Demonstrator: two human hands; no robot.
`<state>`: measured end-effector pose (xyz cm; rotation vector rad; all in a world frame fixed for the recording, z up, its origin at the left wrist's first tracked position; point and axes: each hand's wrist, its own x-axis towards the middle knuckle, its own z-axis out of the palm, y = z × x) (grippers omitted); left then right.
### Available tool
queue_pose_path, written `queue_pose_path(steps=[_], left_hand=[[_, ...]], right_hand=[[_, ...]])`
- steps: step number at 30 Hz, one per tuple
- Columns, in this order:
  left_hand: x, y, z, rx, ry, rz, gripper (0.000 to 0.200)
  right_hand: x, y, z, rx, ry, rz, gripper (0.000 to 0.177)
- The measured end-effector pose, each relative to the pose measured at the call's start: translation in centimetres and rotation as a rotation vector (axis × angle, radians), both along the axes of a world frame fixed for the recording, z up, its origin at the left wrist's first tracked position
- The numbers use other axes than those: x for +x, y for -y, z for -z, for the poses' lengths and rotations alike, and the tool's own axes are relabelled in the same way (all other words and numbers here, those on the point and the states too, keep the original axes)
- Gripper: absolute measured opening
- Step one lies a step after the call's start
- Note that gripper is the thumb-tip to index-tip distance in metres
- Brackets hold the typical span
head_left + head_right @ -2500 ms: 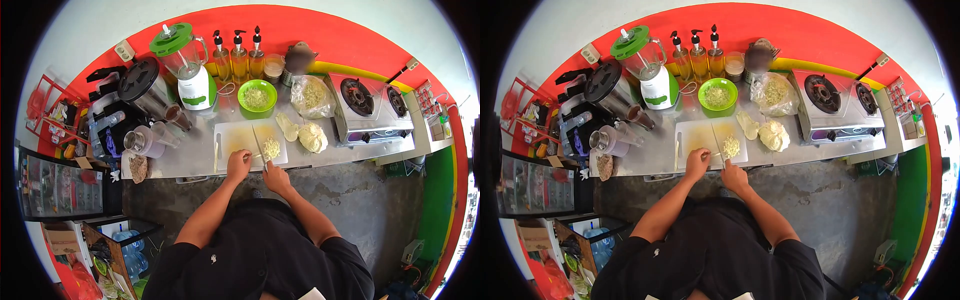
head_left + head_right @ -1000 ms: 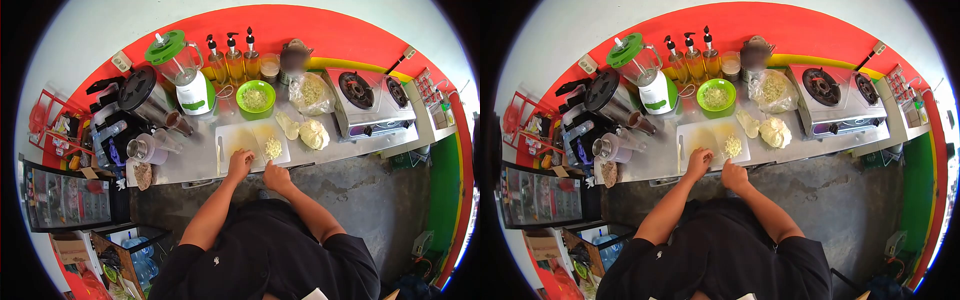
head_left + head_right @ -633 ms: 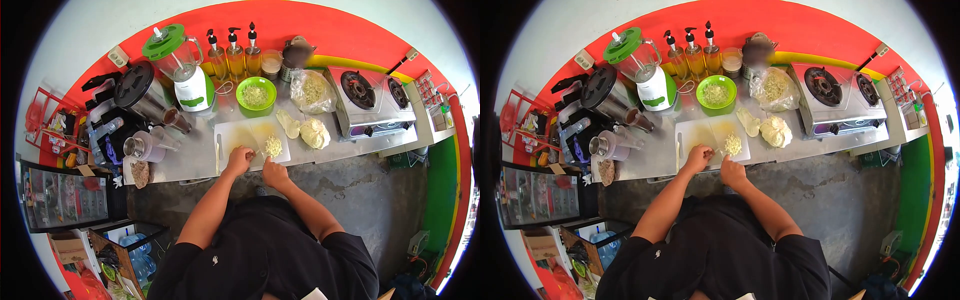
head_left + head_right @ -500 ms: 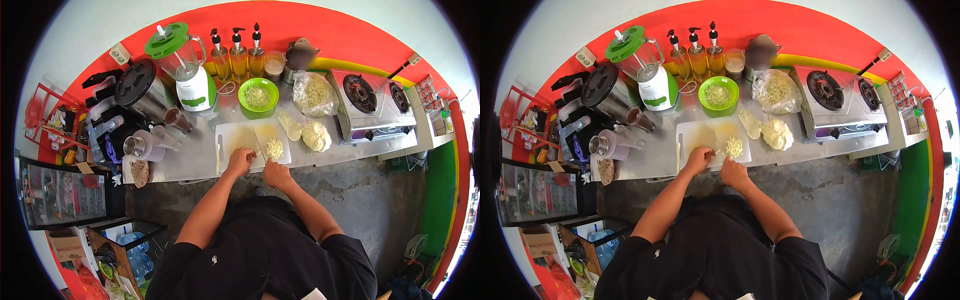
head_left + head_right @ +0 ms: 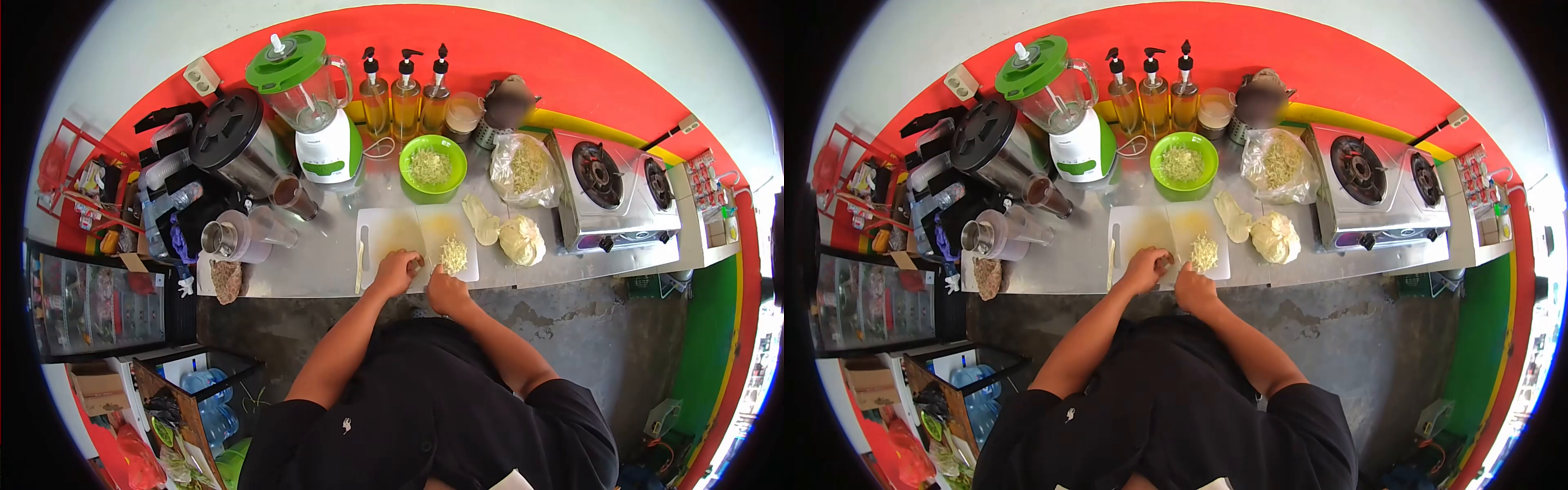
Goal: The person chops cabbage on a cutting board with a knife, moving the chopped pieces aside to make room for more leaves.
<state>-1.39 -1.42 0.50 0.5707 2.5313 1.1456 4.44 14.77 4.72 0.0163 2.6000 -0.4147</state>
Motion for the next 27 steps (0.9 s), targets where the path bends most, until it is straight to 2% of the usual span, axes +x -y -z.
queue_pose_path(steps=[3, 6, 11, 14, 18, 21, 23, 27], left_hand=[[0.3, -0.2, 0.0, 0.039, 0.092, -0.019, 0.024], [0.0, -0.2, 0.0, 0.003, -0.012, -0.030, 0.025], [-0.3, -0.3, -0.1, -0.022, 0.124, -0.014, 0.030], [-0.4, -0.9, -0.7, -0.107, 0.132, -0.023, 0.031], [-0.7, -1.1, 0.1, -0.161, 0.092, -0.023, 0.030], [-0.8, -1.1, -0.3, -0.140, 0.081, -0.018, 0.031], [-0.6, -1.1, -0.6, -0.140, 0.105, -0.031, 0.032], [-0.7, -1.1, -1.0, -0.157, 0.115, -0.036, 0.030]], right_hand=[[-0.3, -0.3, 0.2, 0.007, 0.016, -0.016, 0.037], [-0.8, -0.4, -1.4, 0.009, 0.039, -0.028, 0.039], [0.2, -0.2, 0.2, 0.006, 0.056, -0.018, 0.042], [-0.1, -0.8, -0.4, 0.001, -0.007, -0.041, 0.033], [0.9, -0.4, -0.6, -0.008, -0.011, -0.026, 0.031], [1.3, -0.4, 1.0, -0.010, -0.042, 0.025, 0.042], [1.7, -1.0, 0.3, 0.013, -0.072, -0.062, 0.029], [2.9, -0.4, -0.1, 0.034, -0.034, -0.105, 0.029]])
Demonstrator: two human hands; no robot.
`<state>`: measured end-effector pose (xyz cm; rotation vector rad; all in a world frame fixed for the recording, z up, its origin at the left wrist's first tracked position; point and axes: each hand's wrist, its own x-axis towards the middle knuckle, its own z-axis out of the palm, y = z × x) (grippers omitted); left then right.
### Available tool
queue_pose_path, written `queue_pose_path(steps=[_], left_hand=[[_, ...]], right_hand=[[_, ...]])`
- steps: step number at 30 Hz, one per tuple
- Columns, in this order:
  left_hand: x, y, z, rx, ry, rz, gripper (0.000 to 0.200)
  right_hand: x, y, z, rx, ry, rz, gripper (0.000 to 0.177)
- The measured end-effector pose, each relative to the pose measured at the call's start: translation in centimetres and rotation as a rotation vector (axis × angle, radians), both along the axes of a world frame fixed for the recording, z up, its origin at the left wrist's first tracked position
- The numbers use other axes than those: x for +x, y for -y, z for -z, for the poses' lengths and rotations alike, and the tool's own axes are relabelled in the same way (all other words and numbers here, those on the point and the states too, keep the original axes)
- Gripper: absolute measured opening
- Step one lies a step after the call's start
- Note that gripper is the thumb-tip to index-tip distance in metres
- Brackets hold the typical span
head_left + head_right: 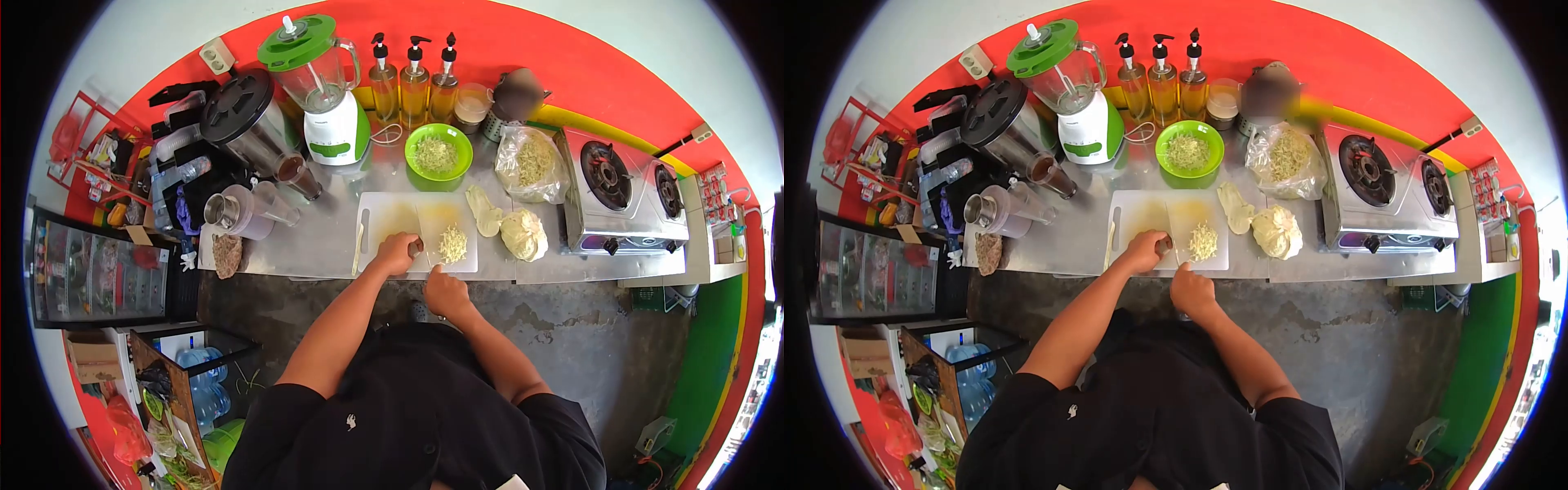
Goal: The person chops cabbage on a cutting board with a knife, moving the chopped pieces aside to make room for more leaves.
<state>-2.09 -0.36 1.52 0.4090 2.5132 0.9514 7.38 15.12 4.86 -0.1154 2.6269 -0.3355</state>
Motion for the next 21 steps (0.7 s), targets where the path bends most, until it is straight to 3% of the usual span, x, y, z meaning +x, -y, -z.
queue_pose_path(steps=[8, 12, 14, 16, 21], left_hand=[[0.4, 0.0, 0.7, 0.036, -0.059, -0.026, 0.031], [-0.1, 0.1, 0.2, -0.047, 0.072, -0.012, 0.029], [0.3, 0.0, 0.1, -0.049, 0.078, -0.008, 0.028], [0.3, 0.1, 1.0, 0.032, -0.085, -0.019, 0.028], [0.6, 0.2, 0.7, 0.060, -0.030, -0.060, 0.027]], right_hand=[[0.2, -0.6, -0.4, -0.008, 0.012, 0.024, 0.030], [0.1, -0.3, 1.3, -0.023, 0.029, 0.083, 0.031], [-0.2, -0.8, 0.9, -0.058, 0.029, 0.038, 0.035], [0.5, -1.1, -0.6, -0.055, 0.052, 0.012, 0.038], [0.7, 0.2, 0.4, -0.024, 0.078, 0.054, 0.047]])
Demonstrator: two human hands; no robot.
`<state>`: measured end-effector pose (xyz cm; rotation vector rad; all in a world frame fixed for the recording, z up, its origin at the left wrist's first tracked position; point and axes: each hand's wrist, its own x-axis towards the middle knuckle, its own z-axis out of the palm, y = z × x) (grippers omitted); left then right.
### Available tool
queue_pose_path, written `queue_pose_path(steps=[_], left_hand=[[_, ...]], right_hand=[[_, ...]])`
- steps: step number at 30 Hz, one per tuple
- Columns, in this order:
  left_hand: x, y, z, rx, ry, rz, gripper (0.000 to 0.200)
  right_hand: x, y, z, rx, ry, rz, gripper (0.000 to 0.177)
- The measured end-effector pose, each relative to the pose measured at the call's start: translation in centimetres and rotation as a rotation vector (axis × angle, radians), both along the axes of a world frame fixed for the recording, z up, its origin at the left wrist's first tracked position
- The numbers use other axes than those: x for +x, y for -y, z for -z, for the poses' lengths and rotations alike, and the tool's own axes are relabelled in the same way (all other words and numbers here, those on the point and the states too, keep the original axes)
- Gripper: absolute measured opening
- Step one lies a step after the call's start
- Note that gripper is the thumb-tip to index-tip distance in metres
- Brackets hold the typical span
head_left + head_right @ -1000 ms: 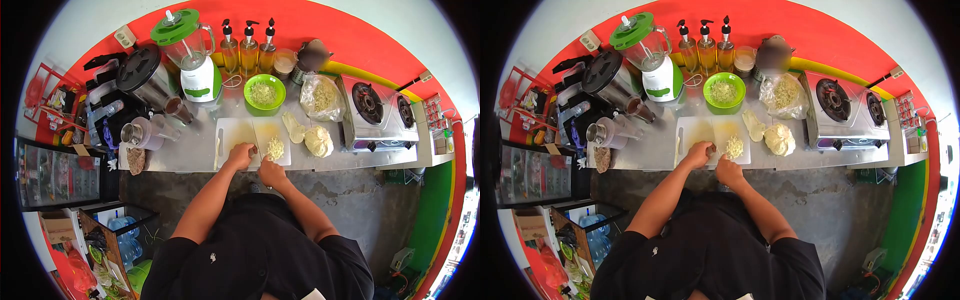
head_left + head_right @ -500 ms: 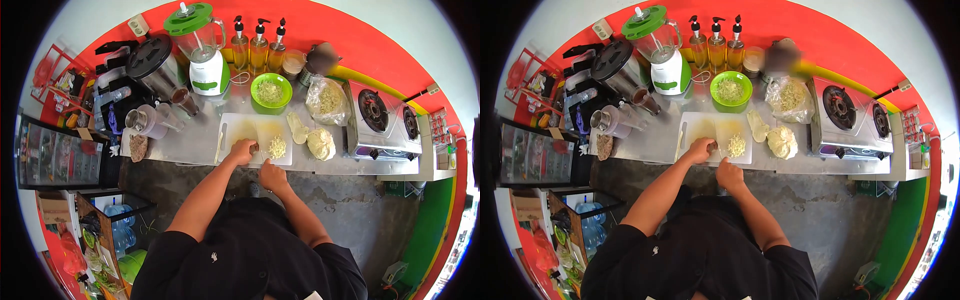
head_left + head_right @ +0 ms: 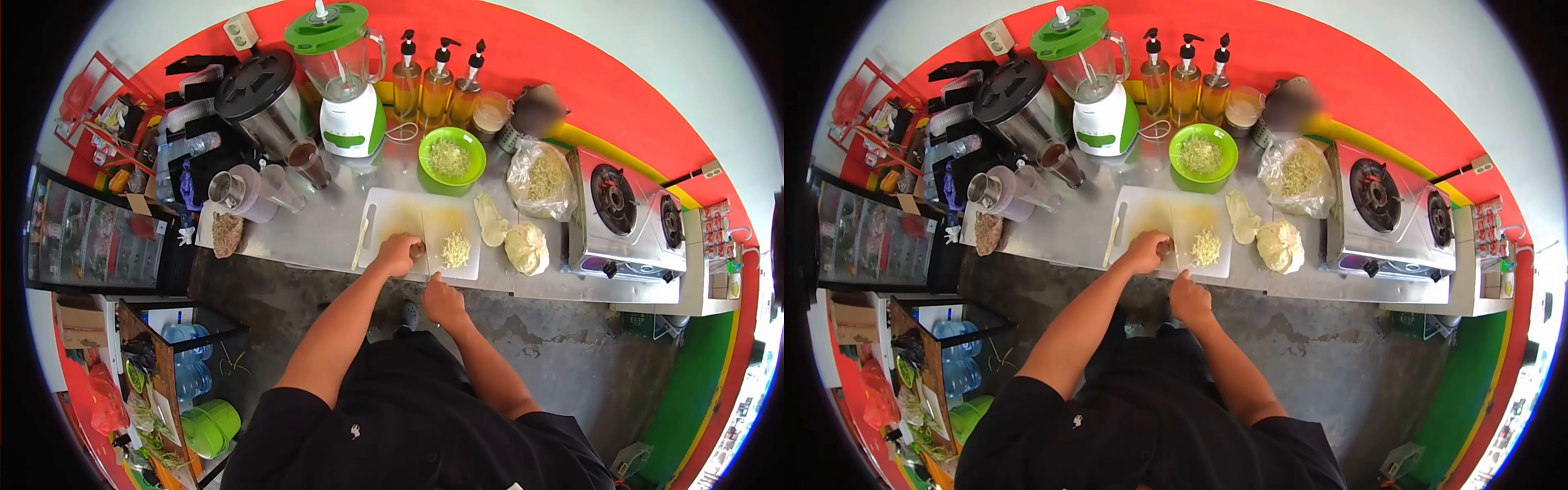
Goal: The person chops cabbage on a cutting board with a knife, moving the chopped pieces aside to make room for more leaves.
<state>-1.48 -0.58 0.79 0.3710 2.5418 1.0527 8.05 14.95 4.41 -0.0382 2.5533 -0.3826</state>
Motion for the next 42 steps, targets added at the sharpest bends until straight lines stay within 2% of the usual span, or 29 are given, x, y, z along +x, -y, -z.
queue_pose_path(steps=[3, 8, 10, 12, 19, 24, 29, 33, 36, 42], left_hand=[[0.1, 0.2, 0.1, 0.021, 0.011, -0.020, 0.025], [0.6, 0.4, 1.0, 0.069, -0.121, -0.048, 0.023], [0.7, 0.3, 0.5, 0.081, -0.094, -0.065, 0.022], [0.7, 0.4, 0.4, 0.095, -0.070, -0.084, 0.021], [0.8, 0.7, 1.3, 0.207, -0.085, -0.111, 0.020], [1.4, 0.8, 1.0, 0.321, -0.023, -0.175, 0.020], [3.0, 1.2, 0.5, 0.219, -0.304, -0.127, 0.014], [3.8, 1.1, 0.5, 0.213, -0.307, -0.144, 0.012], [4.5, 0.8, 1.1, 0.181, -0.426, -0.197, 0.009], [5.6, 1.0, 1.0, 0.132, -0.617, -0.100, 0.005]], right_hand=[[-1.8, 0.0, 0.2, -0.004, -0.045, -0.004, 0.046], [-1.0, 0.0, 0.0, -0.028, -0.069, -0.041, 0.048], [-0.7, 0.8, 0.1, -0.017, -0.065, -0.033, 0.049], [-1.0, 1.4, 0.4, -0.045, -0.118, 0.038, 0.041], [-1.5, 0.8, -0.6, -0.097, -0.116, -0.012, 0.039], [-1.6, 2.1, 0.5, -0.073, -0.088, 0.067, 0.040], [-2.7, 1.7, 0.2, -0.087, -0.096, 0.035, 0.039], [-1.6, 2.3, 0.3, -0.083, -0.049, 0.075, 0.038], [-1.7, 2.6, 0.6, -0.086, -0.073, 0.115, 0.037], [-2.5, 1.9, -0.3, -0.057, -0.038, 0.045, 0.040]])
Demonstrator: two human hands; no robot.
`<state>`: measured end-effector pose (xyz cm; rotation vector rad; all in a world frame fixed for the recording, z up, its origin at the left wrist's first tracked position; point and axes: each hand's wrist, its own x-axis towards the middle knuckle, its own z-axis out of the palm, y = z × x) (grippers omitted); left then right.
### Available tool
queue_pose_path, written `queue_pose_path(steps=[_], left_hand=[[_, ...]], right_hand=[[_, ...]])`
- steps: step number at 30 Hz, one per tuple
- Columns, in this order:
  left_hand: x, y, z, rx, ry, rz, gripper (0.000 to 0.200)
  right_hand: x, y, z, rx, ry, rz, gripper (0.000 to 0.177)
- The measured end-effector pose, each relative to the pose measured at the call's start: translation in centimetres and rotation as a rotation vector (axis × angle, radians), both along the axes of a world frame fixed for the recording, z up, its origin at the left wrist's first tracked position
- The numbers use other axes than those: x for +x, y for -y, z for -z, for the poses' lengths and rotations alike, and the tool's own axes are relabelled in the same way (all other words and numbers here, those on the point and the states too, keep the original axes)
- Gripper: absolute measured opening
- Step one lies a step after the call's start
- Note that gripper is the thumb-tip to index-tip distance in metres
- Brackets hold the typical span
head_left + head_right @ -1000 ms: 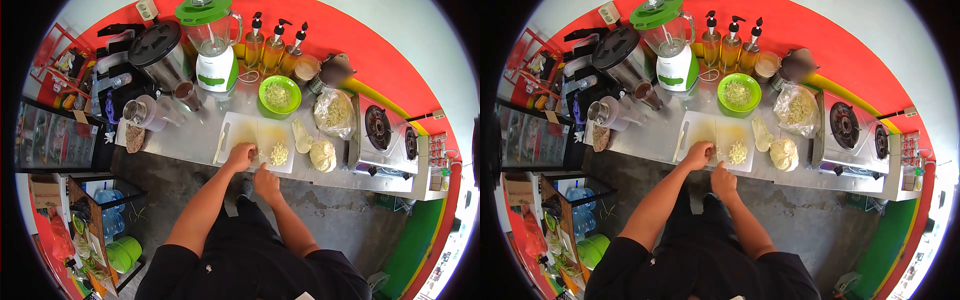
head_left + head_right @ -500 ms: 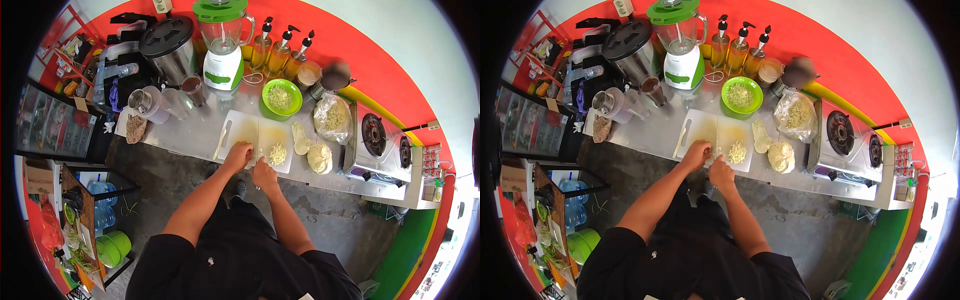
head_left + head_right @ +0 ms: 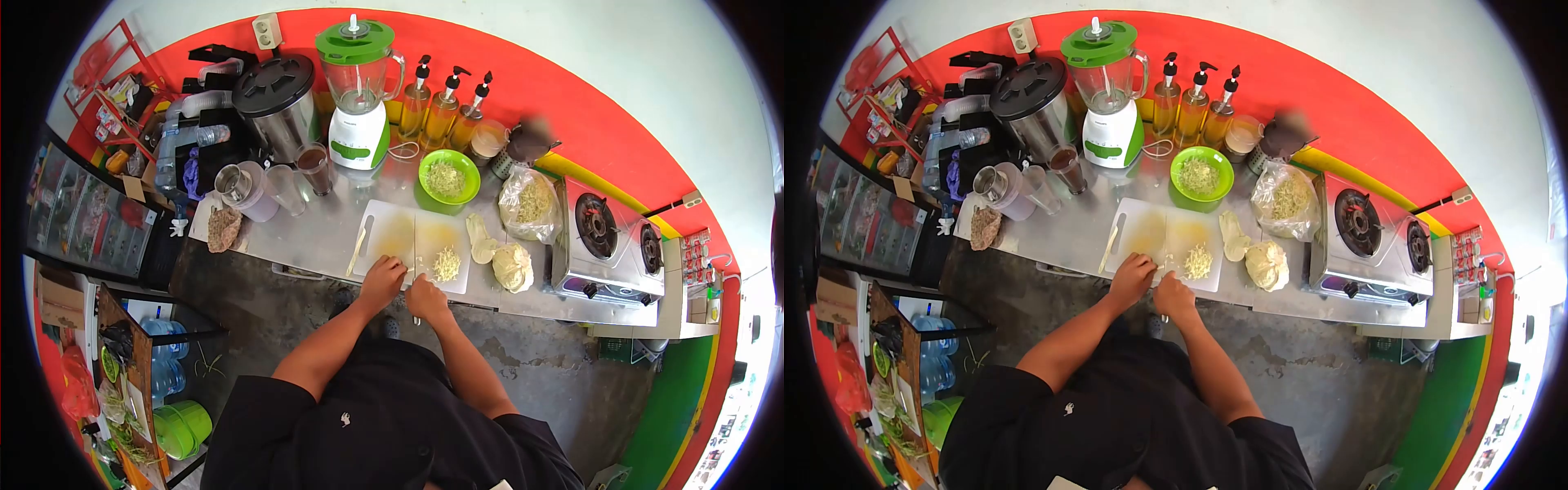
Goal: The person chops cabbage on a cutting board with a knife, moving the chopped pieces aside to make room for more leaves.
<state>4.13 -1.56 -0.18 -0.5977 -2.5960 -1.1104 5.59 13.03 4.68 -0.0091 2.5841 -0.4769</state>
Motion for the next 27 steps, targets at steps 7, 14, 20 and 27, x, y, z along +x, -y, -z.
queue_pose_path(steps=[7, 14, 20, 27], left_hand=[[-1.4, 0.5, 1.7, 0.226, 0.168, -0.028, 0.005], [-2.1, 0.9, 0.3, 0.186, 0.351, 0.012, 0.009], [-2.1, 0.6, 0.6, 0.245, 0.328, 0.002, 0.009], [-2.0, 0.6, 1.2, 0.271, 0.304, 0.003, 0.009]], right_hand=[[0.6, 0.3, 1.7, -0.039, -0.020, 0.072, 0.041], [1.4, 0.1, 1.0, -0.108, -0.060, 0.041, 0.037], [0.7, -0.2, 1.1, -0.022, -0.094, 0.011, 0.037], [1.8, -0.1, 1.1, -0.078, -0.089, 0.021, 0.038]])
